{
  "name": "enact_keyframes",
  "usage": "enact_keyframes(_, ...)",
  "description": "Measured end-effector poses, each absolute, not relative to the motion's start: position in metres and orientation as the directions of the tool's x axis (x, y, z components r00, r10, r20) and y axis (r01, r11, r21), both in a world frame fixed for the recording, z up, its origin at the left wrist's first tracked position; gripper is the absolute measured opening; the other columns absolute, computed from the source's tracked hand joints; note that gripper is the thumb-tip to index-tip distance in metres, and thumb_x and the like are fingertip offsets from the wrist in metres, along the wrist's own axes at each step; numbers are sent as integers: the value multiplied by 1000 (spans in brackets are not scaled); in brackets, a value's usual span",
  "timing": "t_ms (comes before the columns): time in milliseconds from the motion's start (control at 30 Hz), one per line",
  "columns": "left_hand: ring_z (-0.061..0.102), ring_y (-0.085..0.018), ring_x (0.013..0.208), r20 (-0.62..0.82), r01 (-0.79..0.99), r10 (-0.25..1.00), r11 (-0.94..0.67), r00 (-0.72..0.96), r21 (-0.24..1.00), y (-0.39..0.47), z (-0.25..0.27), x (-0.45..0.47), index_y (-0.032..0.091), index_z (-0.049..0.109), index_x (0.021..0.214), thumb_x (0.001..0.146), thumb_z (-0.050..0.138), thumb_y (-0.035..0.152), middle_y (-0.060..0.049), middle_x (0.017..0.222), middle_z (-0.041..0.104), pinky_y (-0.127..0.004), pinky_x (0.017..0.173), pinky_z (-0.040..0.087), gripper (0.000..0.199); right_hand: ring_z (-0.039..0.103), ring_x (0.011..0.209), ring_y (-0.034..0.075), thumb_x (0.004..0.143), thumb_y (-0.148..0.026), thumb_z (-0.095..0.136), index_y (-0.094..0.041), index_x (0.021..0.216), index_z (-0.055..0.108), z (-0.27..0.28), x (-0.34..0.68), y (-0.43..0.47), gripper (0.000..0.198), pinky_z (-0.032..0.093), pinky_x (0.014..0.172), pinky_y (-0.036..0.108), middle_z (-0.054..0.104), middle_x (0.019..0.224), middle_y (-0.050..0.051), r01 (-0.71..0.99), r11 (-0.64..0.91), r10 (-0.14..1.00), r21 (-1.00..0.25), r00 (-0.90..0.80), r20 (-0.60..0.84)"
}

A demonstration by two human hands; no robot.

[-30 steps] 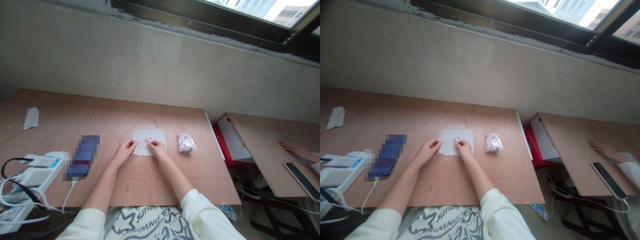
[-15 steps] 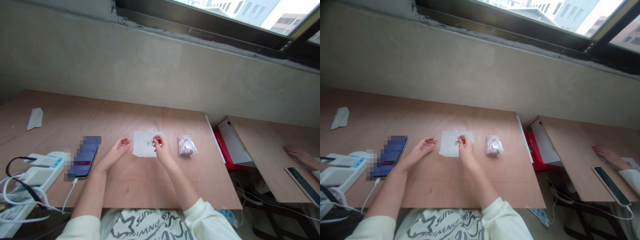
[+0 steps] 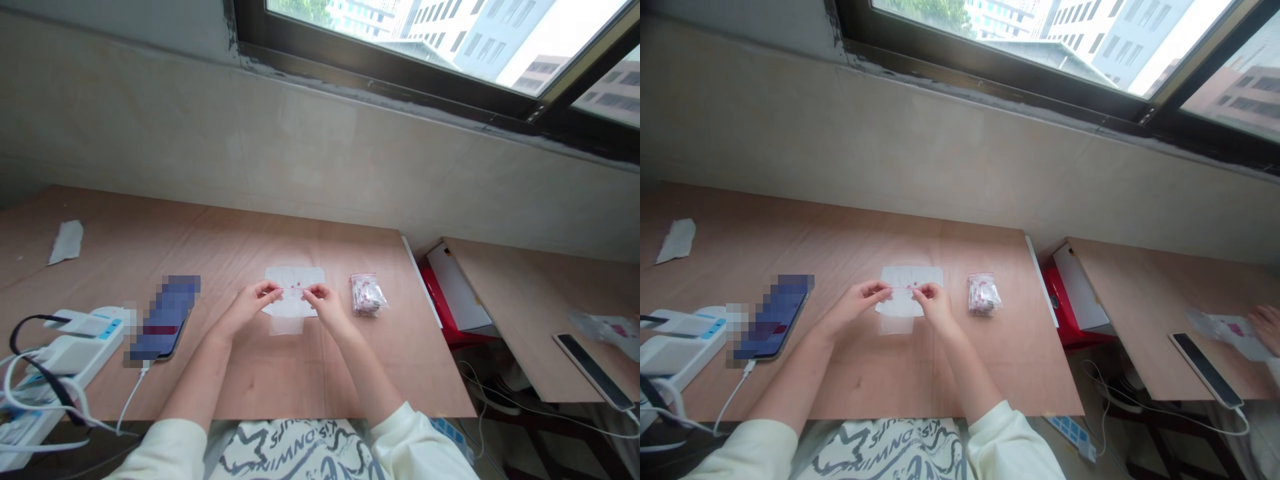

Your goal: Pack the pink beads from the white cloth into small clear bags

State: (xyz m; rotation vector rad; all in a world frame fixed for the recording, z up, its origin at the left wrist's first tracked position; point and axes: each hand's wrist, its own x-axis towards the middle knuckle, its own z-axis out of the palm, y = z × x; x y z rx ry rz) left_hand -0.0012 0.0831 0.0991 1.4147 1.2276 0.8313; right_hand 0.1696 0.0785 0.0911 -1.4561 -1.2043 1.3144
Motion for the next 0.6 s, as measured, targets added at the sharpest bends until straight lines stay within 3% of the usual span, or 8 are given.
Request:
enact_keyframes(233,54,-15,68,-134,282,967,70,215,957,80,99,-3,16,60,63,65,55,35,-1,66,61,-22,65,38,20,42,56,10,63,-21,49,-17,54,46,87,166,76,10,33,59,22,47,55,-3,180,-81,997,-980,17,-79)
enact_keyframes(400,53,-15,69,-138,311,968,67,210,948,72,99,1,15,57,66,68,51,34,-1,67,59,-23,67,38,20,47,63,12,65,-33,52,-17,62,51,78,166,68,16,34,63,24,54,62,0,67,-141,984,-988,-101,-147)
enact_keyframes(600,50,-12,69,-141,267,921,43,364,963,65,104,9,16,53,68,74,43,37,2,68,54,-22,65,37,24,43,53,10,58,-28,58,-18,52,46,77,163,67,17,32,57,23,49,53,-3,-37,-151,988,-988,-39,-150)
